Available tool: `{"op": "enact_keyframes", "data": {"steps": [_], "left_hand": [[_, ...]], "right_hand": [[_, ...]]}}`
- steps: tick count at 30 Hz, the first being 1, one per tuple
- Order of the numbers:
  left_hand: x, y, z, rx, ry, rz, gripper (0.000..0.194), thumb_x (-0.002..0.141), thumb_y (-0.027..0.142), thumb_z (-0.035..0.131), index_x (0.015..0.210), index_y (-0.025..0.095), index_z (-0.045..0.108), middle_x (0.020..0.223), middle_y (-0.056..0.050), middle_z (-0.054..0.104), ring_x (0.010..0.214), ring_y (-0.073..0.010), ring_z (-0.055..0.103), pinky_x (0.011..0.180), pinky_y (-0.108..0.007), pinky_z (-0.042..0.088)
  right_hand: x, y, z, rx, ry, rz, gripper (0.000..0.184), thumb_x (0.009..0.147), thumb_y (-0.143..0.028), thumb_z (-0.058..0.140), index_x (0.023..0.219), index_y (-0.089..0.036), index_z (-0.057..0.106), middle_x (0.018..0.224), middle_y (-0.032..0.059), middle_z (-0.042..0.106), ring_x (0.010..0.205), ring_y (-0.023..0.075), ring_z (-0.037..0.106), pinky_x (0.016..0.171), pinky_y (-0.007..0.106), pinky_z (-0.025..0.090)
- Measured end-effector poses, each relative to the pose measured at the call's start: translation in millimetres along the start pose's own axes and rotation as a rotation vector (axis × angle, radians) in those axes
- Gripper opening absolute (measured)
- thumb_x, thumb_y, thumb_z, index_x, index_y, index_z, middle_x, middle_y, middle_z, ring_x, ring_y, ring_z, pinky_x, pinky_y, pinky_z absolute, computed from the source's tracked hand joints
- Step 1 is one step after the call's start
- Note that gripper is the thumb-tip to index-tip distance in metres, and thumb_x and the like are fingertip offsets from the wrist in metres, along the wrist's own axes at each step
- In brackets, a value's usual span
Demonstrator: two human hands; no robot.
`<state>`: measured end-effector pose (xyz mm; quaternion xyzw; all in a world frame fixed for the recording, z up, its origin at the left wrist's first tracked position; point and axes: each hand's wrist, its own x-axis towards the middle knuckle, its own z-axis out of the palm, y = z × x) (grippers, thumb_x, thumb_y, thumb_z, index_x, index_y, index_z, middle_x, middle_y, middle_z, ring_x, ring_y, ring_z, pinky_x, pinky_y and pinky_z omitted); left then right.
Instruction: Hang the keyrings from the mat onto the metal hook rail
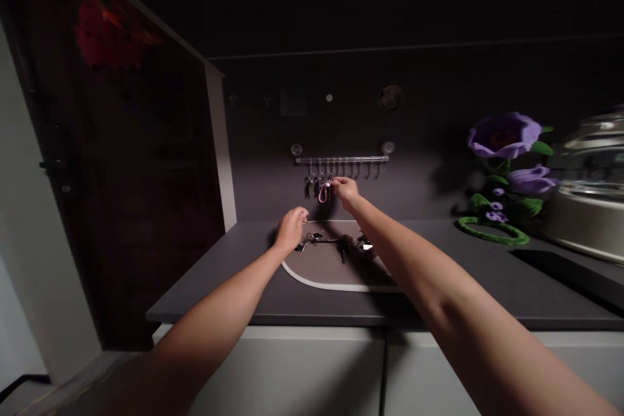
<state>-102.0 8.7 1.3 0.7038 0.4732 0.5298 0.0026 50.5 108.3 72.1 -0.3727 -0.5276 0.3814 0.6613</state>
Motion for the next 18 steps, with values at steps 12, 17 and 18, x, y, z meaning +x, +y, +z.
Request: {"op": "enact_keyframes", "data": {"steps": [12, 17, 18], "left_hand": [[-0.2, -2.2, -2.4, -0.027, -0.062, -0.001, 0.020, 0.083, 0.021, 0.039, 0.079, 0.017, 0.057, 0.069, 0.000, 0.059, 0.060, -0.0094, 0.051, 0.060, -0.020, 0.040], [-2.6, 2.2, -7.1, 0.013, -0.133, 0.039, 0.018, 0.082, 0.019, 0.041, 0.079, 0.016, 0.059, 0.072, -0.001, 0.061, 0.070, -0.0120, 0.054, 0.068, -0.022, 0.042], [-3.0, 2.9, -8.2, 0.031, -0.147, 0.055, 0.019, 0.082, 0.019, 0.042, 0.079, 0.016, 0.060, 0.074, -0.002, 0.062, 0.073, -0.0125, 0.055, 0.071, -0.023, 0.041]], "right_hand": [[-45.2, -24.4, -2.6, -0.007, -0.043, 0.016, 0.015, 0.066, -0.015, 0.059, 0.081, -0.016, 0.055, 0.080, 0.0034, 0.061, 0.066, 0.0091, 0.053, 0.066, 0.024, 0.042], [-81.4, -19.7, -10.5, -0.026, -0.281, 0.070, 0.010, 0.071, -0.017, 0.057, 0.081, -0.014, 0.056, 0.075, 0.0037, 0.062, 0.062, 0.0070, 0.053, 0.059, 0.020, 0.040], [-87.9, -17.4, -12.5, -0.055, -0.305, 0.076, 0.010, 0.073, -0.016, 0.055, 0.082, -0.013, 0.056, 0.076, 0.0039, 0.062, 0.063, 0.0073, 0.054, 0.059, 0.020, 0.040]]}}
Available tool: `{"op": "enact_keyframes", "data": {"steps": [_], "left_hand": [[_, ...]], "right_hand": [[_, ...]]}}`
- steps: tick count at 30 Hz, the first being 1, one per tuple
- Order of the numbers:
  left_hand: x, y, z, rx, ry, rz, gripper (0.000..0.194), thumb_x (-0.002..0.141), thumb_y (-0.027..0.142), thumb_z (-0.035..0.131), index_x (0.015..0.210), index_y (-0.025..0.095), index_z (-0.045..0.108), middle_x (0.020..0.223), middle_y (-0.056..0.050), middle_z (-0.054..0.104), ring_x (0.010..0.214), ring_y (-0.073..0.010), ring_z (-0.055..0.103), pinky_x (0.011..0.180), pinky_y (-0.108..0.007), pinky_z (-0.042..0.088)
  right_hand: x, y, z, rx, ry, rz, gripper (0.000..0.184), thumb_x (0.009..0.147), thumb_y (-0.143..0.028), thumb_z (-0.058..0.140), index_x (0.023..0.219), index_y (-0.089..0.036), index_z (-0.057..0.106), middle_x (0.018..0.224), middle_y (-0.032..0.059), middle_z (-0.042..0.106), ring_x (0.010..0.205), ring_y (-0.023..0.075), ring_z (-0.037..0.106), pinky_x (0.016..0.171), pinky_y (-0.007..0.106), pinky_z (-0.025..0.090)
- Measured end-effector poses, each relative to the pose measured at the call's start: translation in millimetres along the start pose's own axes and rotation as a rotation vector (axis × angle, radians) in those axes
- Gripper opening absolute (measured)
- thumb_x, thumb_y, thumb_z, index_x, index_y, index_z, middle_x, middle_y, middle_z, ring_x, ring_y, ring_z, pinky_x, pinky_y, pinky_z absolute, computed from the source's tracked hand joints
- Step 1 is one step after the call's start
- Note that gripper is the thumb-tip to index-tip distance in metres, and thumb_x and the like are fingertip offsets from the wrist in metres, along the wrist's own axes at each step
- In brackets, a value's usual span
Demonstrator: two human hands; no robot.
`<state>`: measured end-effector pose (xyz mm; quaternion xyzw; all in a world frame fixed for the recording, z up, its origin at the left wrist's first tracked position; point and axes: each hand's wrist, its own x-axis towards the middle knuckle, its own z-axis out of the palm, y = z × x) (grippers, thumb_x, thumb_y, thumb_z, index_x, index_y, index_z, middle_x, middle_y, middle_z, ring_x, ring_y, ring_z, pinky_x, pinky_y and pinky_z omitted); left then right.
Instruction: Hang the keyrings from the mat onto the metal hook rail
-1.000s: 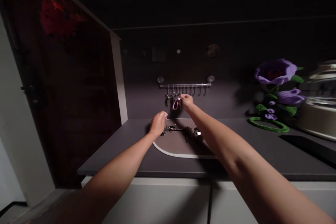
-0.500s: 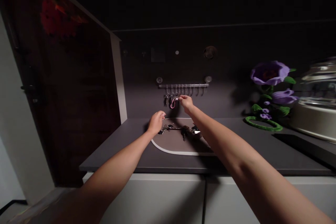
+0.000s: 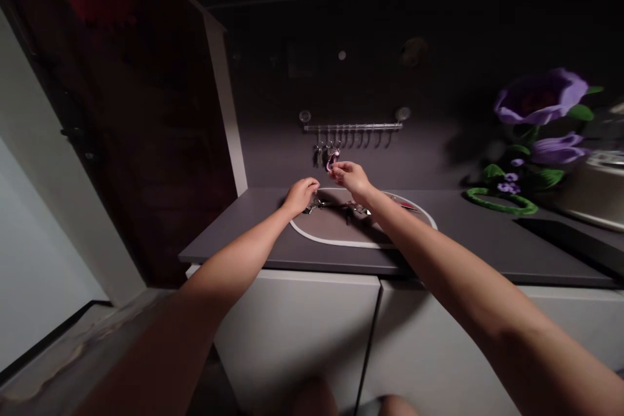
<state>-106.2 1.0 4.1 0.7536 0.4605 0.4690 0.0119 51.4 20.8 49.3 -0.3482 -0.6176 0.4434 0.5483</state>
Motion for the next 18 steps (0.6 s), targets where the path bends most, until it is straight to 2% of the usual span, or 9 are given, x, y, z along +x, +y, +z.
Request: {"op": "enact_keyframes", "data": {"steps": [3, 7, 11, 18], "left_hand": [[-1.0, -0.2, -2.6, 0.044, -0.051, 0.033, 0.020, 0.082, 0.018, 0.042, 0.080, 0.017, 0.061, 0.079, -0.002, 0.064, 0.078, -0.0136, 0.055, 0.075, -0.024, 0.041], [-1.1, -4.7, -4.1, 0.077, -0.108, 0.049, 0.019, 0.081, 0.022, 0.044, 0.083, 0.017, 0.063, 0.085, -0.003, 0.065, 0.082, -0.0150, 0.056, 0.077, -0.026, 0.041], [-1.0, -8.9, -5.3, 0.092, -0.141, 0.065, 0.020, 0.080, 0.022, 0.046, 0.085, 0.017, 0.064, 0.088, -0.004, 0.065, 0.084, -0.0150, 0.056, 0.079, -0.026, 0.041], [-0.9, -13.9, -8.5, 0.127, -0.331, 0.081, 0.018, 0.077, 0.021, 0.049, 0.083, 0.017, 0.066, 0.086, -0.004, 0.066, 0.082, -0.0152, 0.058, 0.078, -0.026, 0.042]], "right_hand": [[-14.1, 10.8, -1.2, -0.138, -0.068, -0.013, 0.011, 0.076, -0.015, 0.052, 0.086, -0.013, 0.057, 0.076, 0.0044, 0.063, 0.066, 0.0087, 0.056, 0.063, 0.022, 0.042], [-20.2, 24.9, -5.9, -0.455, -0.150, -0.152, 0.014, 0.076, -0.019, 0.053, 0.087, -0.013, 0.060, 0.076, 0.0044, 0.065, 0.069, 0.0111, 0.057, 0.072, 0.027, 0.044], [-21.3, 29.6, -9.4, -0.735, -0.195, -0.262, 0.016, 0.077, -0.020, 0.053, 0.088, -0.015, 0.063, 0.085, 0.0057, 0.067, 0.078, 0.0137, 0.059, 0.078, 0.028, 0.043], [-21.0, 30.4, -7.8, -0.976, -0.306, -0.300, 0.019, 0.078, -0.018, 0.052, 0.092, -0.016, 0.065, 0.090, 0.0071, 0.067, 0.080, 0.0153, 0.059, 0.075, 0.025, 0.041]]}}
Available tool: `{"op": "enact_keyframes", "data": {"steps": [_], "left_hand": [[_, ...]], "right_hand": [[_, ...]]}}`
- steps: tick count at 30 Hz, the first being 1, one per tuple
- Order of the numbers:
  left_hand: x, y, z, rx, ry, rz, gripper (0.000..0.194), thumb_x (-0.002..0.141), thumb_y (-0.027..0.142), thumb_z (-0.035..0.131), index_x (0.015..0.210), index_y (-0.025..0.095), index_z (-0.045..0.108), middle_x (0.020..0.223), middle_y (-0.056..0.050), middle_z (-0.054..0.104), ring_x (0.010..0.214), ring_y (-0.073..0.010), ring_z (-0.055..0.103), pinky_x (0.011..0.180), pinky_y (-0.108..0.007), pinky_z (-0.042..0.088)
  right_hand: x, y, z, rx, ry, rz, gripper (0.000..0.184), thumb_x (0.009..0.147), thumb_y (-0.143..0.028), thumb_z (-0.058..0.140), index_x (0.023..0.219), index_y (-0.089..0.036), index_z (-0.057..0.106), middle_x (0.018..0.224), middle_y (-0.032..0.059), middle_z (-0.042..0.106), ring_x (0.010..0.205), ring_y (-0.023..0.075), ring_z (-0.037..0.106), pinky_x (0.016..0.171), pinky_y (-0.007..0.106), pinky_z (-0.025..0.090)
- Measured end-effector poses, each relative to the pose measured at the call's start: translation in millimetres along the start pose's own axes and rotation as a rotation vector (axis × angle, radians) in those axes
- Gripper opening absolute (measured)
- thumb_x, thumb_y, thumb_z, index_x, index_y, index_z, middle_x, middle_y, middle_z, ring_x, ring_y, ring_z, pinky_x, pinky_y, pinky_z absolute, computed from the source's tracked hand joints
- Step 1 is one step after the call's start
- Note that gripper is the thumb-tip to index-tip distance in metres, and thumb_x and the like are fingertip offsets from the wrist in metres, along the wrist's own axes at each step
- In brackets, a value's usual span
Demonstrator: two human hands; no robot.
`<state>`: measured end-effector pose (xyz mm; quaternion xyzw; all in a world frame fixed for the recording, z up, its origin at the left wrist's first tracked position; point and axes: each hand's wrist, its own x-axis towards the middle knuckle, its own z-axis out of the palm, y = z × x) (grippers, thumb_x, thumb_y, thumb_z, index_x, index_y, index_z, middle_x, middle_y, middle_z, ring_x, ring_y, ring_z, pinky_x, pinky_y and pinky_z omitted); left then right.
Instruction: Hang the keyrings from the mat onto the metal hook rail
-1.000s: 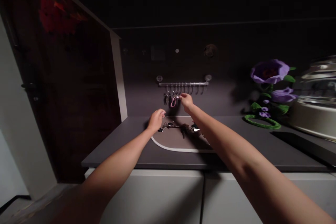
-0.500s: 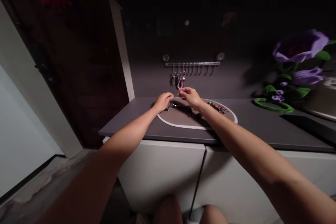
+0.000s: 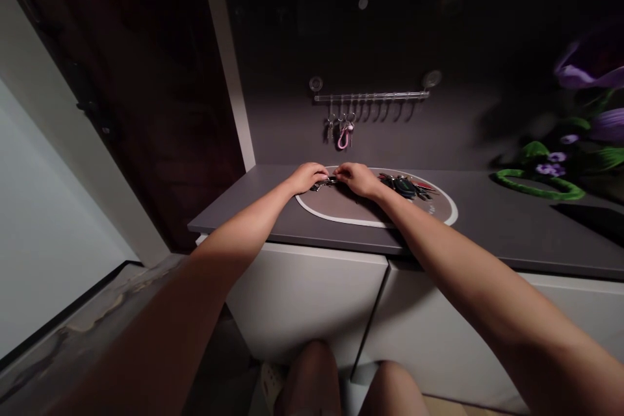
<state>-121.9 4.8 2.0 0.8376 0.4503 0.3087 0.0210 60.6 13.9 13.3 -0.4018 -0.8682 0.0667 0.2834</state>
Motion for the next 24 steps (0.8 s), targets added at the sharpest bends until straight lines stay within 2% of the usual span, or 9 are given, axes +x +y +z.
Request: {"op": "enact_keyframes", "data": {"steps": [10, 18, 24], "left_hand": [[1.1, -3.0, 0.5, 0.023, 0.025, -0.037, 0.013, 0.074, 0.019, 0.051, 0.073, 0.015, 0.064, 0.077, -0.003, 0.065, 0.076, -0.0144, 0.056, 0.073, -0.025, 0.041], [1.4, 4.0, -2.6, -0.005, 0.163, -0.079, 0.018, 0.079, 0.022, 0.045, 0.073, 0.015, 0.060, 0.069, -0.001, 0.061, 0.066, -0.0120, 0.052, 0.064, -0.023, 0.038], [2.8, 6.4, -4.4, -0.013, 0.287, -0.059, 0.015, 0.080, 0.021, 0.045, 0.075, 0.015, 0.058, 0.074, -0.002, 0.060, 0.072, -0.0125, 0.052, 0.068, -0.024, 0.038]], "right_hand": [[3.1, -2.0, 1.8, -0.087, -0.070, -0.013, 0.021, 0.077, -0.015, 0.050, 0.091, -0.016, 0.066, 0.089, 0.0058, 0.068, 0.081, 0.0140, 0.059, 0.074, 0.021, 0.039], [5.2, -4.9, 1.8, -0.090, -0.057, -0.003, 0.024, 0.080, -0.021, 0.046, 0.094, -0.015, 0.065, 0.091, 0.0073, 0.067, 0.082, 0.0143, 0.059, 0.073, 0.021, 0.040], [6.0, -5.8, 3.9, 0.029, 0.002, -0.010, 0.023, 0.079, -0.021, 0.047, 0.095, -0.016, 0.063, 0.090, 0.0052, 0.067, 0.079, 0.0128, 0.058, 0.075, 0.022, 0.040]]}}
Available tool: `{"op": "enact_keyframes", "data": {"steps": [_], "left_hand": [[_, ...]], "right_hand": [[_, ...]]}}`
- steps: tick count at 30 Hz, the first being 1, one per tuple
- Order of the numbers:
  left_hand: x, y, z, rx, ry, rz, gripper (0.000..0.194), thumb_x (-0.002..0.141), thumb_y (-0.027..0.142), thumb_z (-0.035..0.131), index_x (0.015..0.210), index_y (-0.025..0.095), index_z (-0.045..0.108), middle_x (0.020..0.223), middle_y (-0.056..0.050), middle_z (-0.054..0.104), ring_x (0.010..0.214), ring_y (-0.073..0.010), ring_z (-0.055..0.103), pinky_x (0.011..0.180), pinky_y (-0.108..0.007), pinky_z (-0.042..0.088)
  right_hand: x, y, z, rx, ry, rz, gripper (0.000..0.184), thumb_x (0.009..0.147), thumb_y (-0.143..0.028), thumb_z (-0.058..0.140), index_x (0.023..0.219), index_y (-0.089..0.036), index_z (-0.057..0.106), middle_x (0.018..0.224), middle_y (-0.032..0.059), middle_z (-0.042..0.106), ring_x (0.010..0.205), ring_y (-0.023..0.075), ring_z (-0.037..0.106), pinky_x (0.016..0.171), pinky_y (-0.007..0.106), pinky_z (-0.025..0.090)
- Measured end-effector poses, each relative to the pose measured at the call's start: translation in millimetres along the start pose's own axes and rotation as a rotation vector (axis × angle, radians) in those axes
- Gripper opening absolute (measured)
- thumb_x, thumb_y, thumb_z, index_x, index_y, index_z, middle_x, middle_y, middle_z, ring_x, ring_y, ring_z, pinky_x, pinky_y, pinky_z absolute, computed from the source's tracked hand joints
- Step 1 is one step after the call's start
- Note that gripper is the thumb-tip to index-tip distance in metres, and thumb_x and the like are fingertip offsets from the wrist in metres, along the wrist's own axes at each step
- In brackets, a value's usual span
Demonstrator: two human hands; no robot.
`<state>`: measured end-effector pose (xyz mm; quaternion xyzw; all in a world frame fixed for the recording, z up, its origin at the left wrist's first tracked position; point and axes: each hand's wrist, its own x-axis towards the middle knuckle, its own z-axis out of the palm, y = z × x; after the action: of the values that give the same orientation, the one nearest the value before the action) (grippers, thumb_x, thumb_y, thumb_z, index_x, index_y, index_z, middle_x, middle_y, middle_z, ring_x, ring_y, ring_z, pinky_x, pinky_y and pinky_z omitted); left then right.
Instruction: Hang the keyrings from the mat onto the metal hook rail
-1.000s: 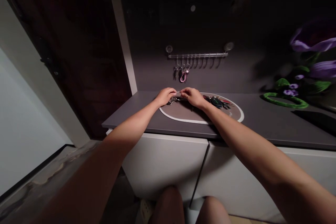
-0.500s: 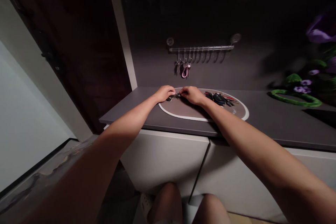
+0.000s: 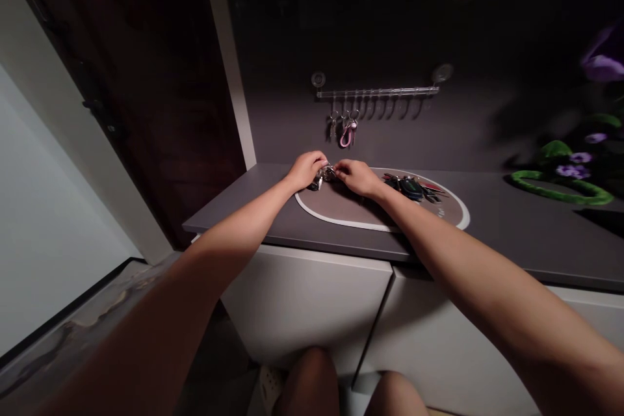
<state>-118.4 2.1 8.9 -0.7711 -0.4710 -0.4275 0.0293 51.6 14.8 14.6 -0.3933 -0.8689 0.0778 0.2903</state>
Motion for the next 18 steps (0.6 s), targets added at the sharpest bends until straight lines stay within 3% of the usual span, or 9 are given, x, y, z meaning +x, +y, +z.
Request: {"op": "enact_keyframes", "data": {"steps": [10, 18], "left_hand": [[2.0, 8.7, -4.4, -0.035, 0.226, -0.013, 0.016, 0.082, 0.024, 0.046, 0.075, 0.016, 0.058, 0.078, -0.003, 0.058, 0.075, -0.0127, 0.051, 0.071, -0.025, 0.040], [4.5, 10.8, -2.0, -0.259, 0.249, -0.108, 0.017, 0.080, 0.027, 0.048, 0.076, 0.014, 0.058, 0.078, -0.003, 0.063, 0.073, -0.0115, 0.055, 0.070, -0.024, 0.043]], "right_hand": [[-1.6, -7.5, -3.3, 0.226, 0.144, -0.011, 0.027, 0.078, -0.022, 0.048, 0.101, -0.017, 0.059, 0.082, 0.0024, 0.065, 0.072, 0.0116, 0.055, 0.074, 0.026, 0.042], [4.4, -2.6, -2.3, 0.420, 0.266, -0.034, 0.025, 0.071, -0.022, 0.054, 0.094, -0.015, 0.063, 0.096, 0.0061, 0.063, 0.082, 0.0137, 0.056, 0.082, 0.029, 0.042]]}}
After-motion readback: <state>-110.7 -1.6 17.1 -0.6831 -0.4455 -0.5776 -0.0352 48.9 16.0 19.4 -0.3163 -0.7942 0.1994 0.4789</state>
